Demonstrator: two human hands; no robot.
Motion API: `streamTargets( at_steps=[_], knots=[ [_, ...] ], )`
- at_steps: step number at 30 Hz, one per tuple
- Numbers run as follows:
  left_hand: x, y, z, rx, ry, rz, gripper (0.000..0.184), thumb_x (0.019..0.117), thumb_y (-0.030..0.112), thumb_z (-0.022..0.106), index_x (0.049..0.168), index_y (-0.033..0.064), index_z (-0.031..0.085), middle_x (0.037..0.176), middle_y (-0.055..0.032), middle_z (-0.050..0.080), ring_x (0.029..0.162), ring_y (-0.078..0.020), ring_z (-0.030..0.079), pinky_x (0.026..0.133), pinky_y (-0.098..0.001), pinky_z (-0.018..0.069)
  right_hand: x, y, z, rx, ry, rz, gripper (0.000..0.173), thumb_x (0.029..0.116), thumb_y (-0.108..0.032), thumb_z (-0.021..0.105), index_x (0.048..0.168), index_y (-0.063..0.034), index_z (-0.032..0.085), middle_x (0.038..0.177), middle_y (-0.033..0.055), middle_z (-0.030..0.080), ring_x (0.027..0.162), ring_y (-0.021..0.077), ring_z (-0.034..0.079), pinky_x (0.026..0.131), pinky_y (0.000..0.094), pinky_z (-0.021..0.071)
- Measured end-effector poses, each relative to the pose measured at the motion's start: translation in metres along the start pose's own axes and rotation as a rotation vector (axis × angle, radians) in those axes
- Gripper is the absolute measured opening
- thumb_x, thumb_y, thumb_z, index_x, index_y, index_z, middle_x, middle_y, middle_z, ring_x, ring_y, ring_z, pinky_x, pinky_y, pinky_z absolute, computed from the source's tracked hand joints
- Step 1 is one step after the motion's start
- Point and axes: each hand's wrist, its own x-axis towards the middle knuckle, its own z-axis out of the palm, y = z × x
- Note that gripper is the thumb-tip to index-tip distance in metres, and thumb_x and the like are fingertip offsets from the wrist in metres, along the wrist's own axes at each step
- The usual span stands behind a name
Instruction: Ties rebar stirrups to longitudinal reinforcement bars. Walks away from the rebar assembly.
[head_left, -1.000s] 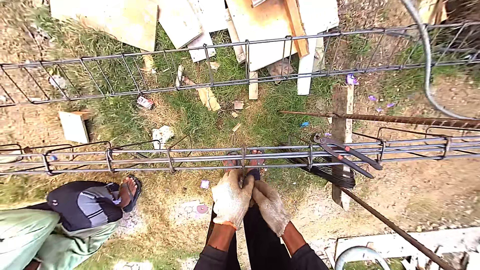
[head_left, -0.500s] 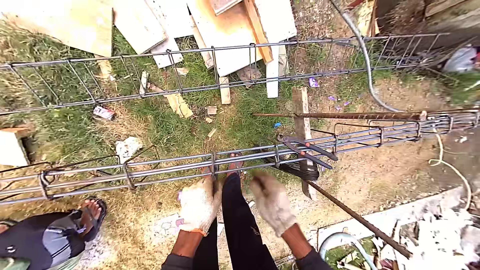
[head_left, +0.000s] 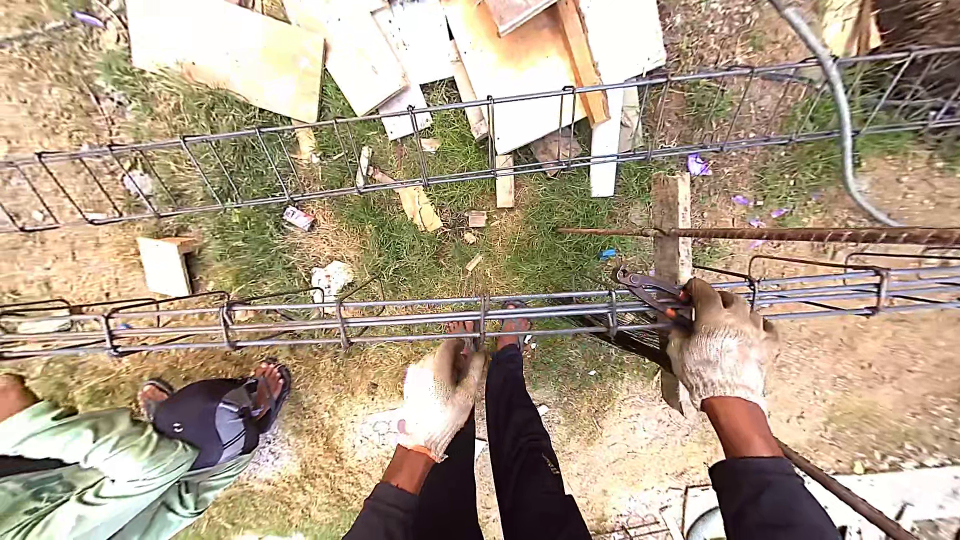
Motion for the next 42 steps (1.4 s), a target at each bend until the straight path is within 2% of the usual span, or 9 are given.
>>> streamTargets(
  at_steps=[4,9,14,19,24,29,32,38,42],
  knots=[
    [0.016,0.002,-0.02,0.154,0.19,0.318,0.031,0.0972,0.03,0.055,0.117,0.0128,0.072,0.103,-0.0048,0.073,0.095,-0.0236,0.068,0.081,-0.0476,0.0541,-0.003,0.003,0.002,0.043,0.051,-0.031,0.045,0.0875,-0.021,0.074,0.13,-0.0101,0.064,0.122,0.0289,0.063,0.113,0.0529,0.06,0.091,0.0741,0.0442],
    [0.074,0.014,-0.036,0.333,-0.153,0.531,0.048,0.0987,0.047,0.046,0.145,0.0404,0.056,0.146,-0.0078,0.056,0.118,-0.0321,0.059,0.095,-0.0598,0.0444,-0.01,-0.003,-0.015,0.072,0.096,-0.009,0.049,0.0903,-0.028,0.068,0.134,-0.0075,0.061,0.125,0.0315,0.06,0.115,0.0561,0.057,0.088,0.0759,0.0439],
    [0.116,0.014,-0.032,0.247,-0.4,0.499,0.047,0.1014,0.056,0.046,0.139,0.0319,0.061,0.117,-0.0006,0.072,0.098,-0.0216,0.07,0.082,-0.0515,0.0563,-0.044,-0.023,-0.043,0.225,0.098,-0.026,0.051,0.0855,-0.026,0.065,0.133,-0.0074,0.061,0.119,0.0278,0.062,0.105,0.0494,0.062,0.079,0.0694,0.0503],
    [0.127,0.025,-0.036,0.131,-0.557,0.347,0.035,0.1014,0.04,0.052,0.129,0.0232,0.064,0.097,-0.0016,0.072,0.087,-0.0204,0.07,0.077,-0.0543,0.0571,-0.12,-0.065,-0.03,0.813,-0.109,-0.014,0.051,0.0879,-0.019,0.059,0.138,-0.0096,0.057,0.087,0.0017,0.066,0.065,0.0137,0.063,0.053,0.0389,0.056],
    [0.124,0.028,-0.029,0.212,-0.506,0.331,0.039,0.1035,0.041,0.042,0.129,0.0239,0.065,0.1,-0.0017,0.073,0.092,-0.0213,0.071,0.079,-0.0539,0.0569,-0.179,-0.111,0.001,1.004,-0.569,0.301,0.036,0.088,-0.03,0.074,0.118,-0.0145,0.061,0.079,0.0001,0.067,0.059,0.016,0.065,0.052,0.0399,0.0581],
    [0.12,0.022,-0.013,0.348,-0.334,0.385,0.051,0.105,0.057,0.034,0.122,0.0219,0.068,0.109,-0.0039,0.071,0.093,-0.0237,0.071,0.073,-0.051,0.0583,-0.191,-0.124,0.047,1.047,-0.777,0.408,0.036,0.0882,-0.05,0.071,0.086,-0.014,0.067,0.064,0.0026,0.065,0.055,0.0192,0.066,0.053,0.0418,0.0587],
    [0.121,0.023,-0.013,0.366,-0.317,0.385,0.055,0.1039,0.061,0.032,0.12,0.0219,0.068,0.127,-0.0047,0.066,0.099,-0.0247,0.071,0.074,-0.0514,0.059,-0.183,-0.132,0.055,1.079,-0.829,0.406,0.036,0.0918,-0.047,0.067,0.085,-0.0116,0.068,0.066,0.0034,0.067,0.059,0.0196,0.068,0.058,0.0411,0.0595],
    [0.119,0.026,-0.011,0.378,-0.31,0.38,0.052,0.1065,0.052,0.03,0.117,0.0208,0.069,0.114,-0.003,0.072,0.094,-0.024,0.072,0.072,-0.0523,0.0577,-0.169,-0.138,0.06,0.889,-0.856,0.213,0.026,0.0866,-0.037,0.069,0.109,-0.0249,0.076,0.095,-0.0063,0.073,0.085,0.0092,0.068,0.077,0.0395,0.0562],
    [0.116,0.027,-0.009,0.397,-0.282,0.377,0.05,0.1065,0.051,0.03,0.115,0.0201,0.069,0.112,-0.0031,0.072,0.089,-0.0247,0.072,0.069,-0.0516,0.057,-0.171,-0.141,0.063,0.932,-0.847,0.18,0.031,0.0876,-0.033,0.067,0.117,-0.0254,0.075,0.1,-0.0054,0.073,0.085,0.0085,0.067,0.076,0.0374,0.056]
  ],
)
